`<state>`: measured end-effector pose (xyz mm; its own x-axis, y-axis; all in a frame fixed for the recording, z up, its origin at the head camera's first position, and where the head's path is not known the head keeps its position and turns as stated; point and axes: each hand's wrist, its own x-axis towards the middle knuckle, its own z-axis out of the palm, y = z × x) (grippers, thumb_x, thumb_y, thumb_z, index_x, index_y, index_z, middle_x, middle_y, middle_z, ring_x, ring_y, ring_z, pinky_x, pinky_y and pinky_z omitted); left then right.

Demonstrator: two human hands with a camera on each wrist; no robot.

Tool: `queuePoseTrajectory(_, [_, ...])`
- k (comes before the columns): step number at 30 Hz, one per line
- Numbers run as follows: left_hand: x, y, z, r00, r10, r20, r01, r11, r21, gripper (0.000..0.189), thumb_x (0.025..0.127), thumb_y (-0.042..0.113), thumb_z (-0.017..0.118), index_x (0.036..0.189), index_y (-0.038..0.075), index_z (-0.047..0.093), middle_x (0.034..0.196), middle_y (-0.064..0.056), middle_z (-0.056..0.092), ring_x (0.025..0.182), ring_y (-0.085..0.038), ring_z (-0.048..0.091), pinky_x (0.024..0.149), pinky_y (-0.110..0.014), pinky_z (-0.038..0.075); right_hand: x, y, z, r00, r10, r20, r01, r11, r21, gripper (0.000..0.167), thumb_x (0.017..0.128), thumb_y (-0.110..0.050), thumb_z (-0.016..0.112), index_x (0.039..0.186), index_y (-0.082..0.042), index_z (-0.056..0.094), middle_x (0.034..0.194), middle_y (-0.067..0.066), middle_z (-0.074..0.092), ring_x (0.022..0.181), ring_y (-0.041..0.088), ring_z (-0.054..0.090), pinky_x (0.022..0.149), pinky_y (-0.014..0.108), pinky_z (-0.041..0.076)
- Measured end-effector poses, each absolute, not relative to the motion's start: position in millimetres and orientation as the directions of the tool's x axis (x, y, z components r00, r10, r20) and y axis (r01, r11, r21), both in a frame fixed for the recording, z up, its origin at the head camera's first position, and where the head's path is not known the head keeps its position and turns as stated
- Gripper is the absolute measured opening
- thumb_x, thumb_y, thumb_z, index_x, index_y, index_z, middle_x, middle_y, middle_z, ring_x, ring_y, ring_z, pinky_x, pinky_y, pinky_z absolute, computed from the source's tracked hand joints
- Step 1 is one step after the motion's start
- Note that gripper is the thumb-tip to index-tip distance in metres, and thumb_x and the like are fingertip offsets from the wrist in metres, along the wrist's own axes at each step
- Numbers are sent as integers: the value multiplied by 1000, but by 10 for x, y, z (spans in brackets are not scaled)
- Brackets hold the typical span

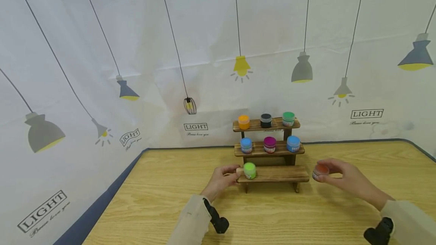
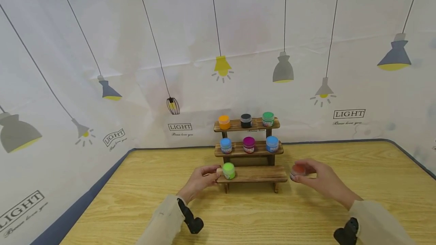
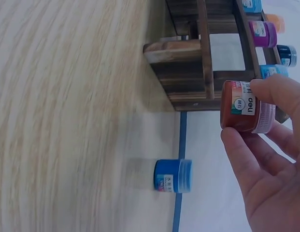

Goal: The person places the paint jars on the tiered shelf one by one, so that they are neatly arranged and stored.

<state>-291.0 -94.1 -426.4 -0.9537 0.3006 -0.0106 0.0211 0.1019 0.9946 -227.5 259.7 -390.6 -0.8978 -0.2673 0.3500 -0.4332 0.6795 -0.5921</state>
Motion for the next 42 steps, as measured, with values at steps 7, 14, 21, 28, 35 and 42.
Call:
queuePoseTrajectory(7, [-2767, -930, -4079, -950, 313, -5, 28, 100, 995, 36, 85, 2, 56, 119, -10, 50, 95, -12, 54, 73, -12, 55, 73, -36, 51, -2267, 2462, -3851, -861, -317, 397, -504, 634, -586, 39, 80, -14, 66, 113, 3, 55, 101, 13, 60, 85, 4, 56, 65, 26, 50])
queuePoseTrajectory(14, [-2722, -924, -4036, -954, 300, -11, 23, 108, 994, 36, 85, 2, 56, 119, -9, 51, 94, -11, 53, 73, -12, 55, 71, -34, 52, -2312, 2310, -3865, -813, -385, 436, -581, 574, -577, 36, 78, -9, 67, 109, 6, 56, 98, 13, 60, 83, 2, 56, 65, 29, 51])
queuePoseTrajectory(21, [-2736, -930, -4049, -951, 310, -6, 24, 93, 995, 36, 86, 0, 55, 119, -10, 50, 97, -14, 54, 73, -12, 54, 73, -37, 51, -2356, 2131, -3862, -798, -433, 419, -602, 538, -590, 36, 80, -10, 66, 110, 7, 55, 97, 13, 60, 85, 15, 59, 68, 33, 51])
queuePoseTrajectory(28, [-2738, -928, -4039, -951, 308, -16, 15, 100, 995, 36, 86, 2, 55, 119, -9, 50, 97, -13, 54, 73, -12, 55, 73, -35, 51, -2412, 1978, -3860, -817, -451, 359, -568, 521, -637, 42, 81, -17, 66, 113, 6, 53, 104, 18, 57, 90, 31, 58, 71, 34, 51])
queuePoseTrajectory(35, [-2741, -927, -4048, -952, 305, -6, 27, 104, 994, 36, 85, 2, 56, 119, -10, 50, 95, -11, 54, 71, -11, 55, 73, -35, 51, -2481, 1855, -3871, -819, -473, 326, -556, 514, -653, 44, 79, -20, 67, 113, 5, 53, 103, 14, 58, 92, 30, 57, 75, 37, 49])
queuePoseTrajectory(42, [-2741, -931, -4053, -953, 303, -10, 24, 108, 994, 37, 85, 2, 56, 120, -10, 50, 94, -10, 54, 71, -11, 54, 72, -34, 52, -2530, 1760, -3891, -833, -437, 340, -545, 536, -645, 42, 80, -18, 67, 113, 3, 54, 104, 15, 58, 93, 30, 57, 75, 38, 49])
